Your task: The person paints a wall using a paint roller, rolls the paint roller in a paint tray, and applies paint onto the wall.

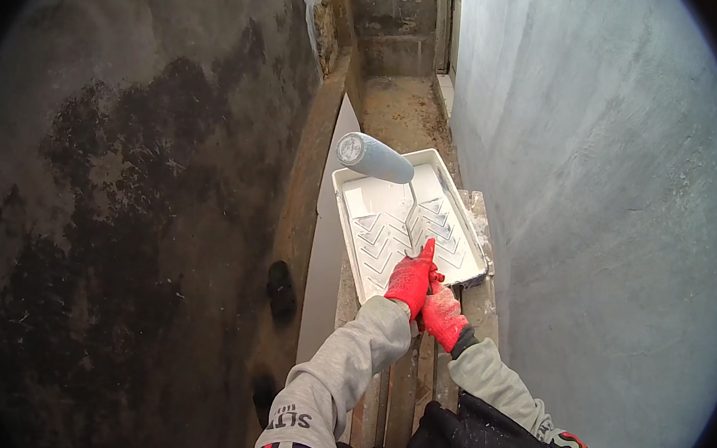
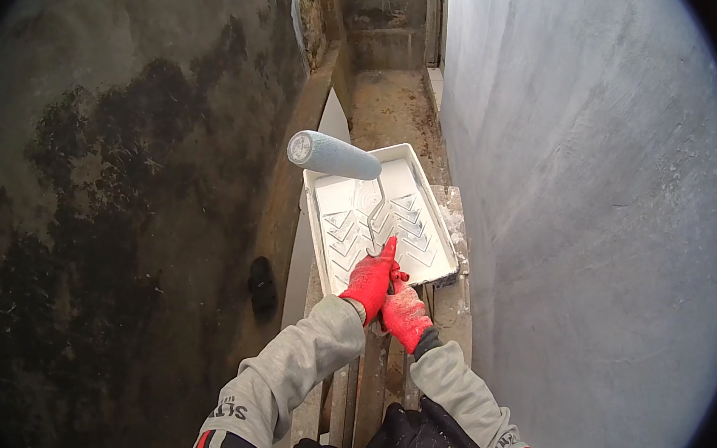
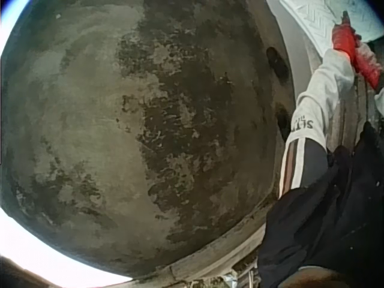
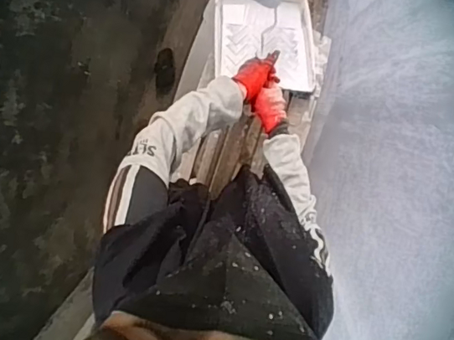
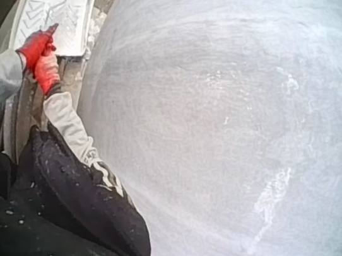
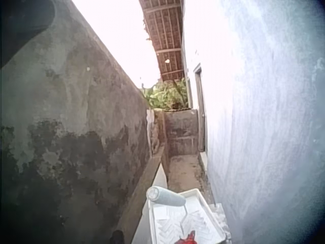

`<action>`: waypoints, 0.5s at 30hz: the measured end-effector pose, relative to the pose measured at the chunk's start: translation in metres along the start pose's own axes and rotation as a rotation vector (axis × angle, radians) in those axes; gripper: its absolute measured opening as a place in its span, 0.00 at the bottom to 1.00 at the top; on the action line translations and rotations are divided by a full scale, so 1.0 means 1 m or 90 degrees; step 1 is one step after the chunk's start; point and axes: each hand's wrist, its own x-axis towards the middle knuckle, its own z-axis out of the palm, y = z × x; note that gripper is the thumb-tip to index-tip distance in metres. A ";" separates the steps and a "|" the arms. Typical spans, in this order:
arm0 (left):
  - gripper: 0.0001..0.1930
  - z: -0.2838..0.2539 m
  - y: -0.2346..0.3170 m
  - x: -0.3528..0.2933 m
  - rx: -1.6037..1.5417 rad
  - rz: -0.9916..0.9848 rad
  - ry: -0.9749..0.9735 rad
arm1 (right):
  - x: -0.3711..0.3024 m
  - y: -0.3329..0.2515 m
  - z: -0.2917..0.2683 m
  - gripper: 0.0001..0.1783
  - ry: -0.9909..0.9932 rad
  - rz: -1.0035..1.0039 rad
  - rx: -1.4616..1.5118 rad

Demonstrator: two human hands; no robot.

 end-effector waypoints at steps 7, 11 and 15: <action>0.28 -0.007 -0.007 0.008 0.035 0.012 0.003 | 0.010 0.021 0.004 0.24 -0.052 0.080 0.013; 0.30 -0.010 -0.012 0.013 0.059 0.009 0.015 | 0.015 0.031 0.010 0.25 -0.021 -0.020 0.035; 0.30 -0.010 -0.016 0.017 0.077 0.052 0.031 | 0.017 0.033 0.012 0.26 -0.033 -0.007 0.028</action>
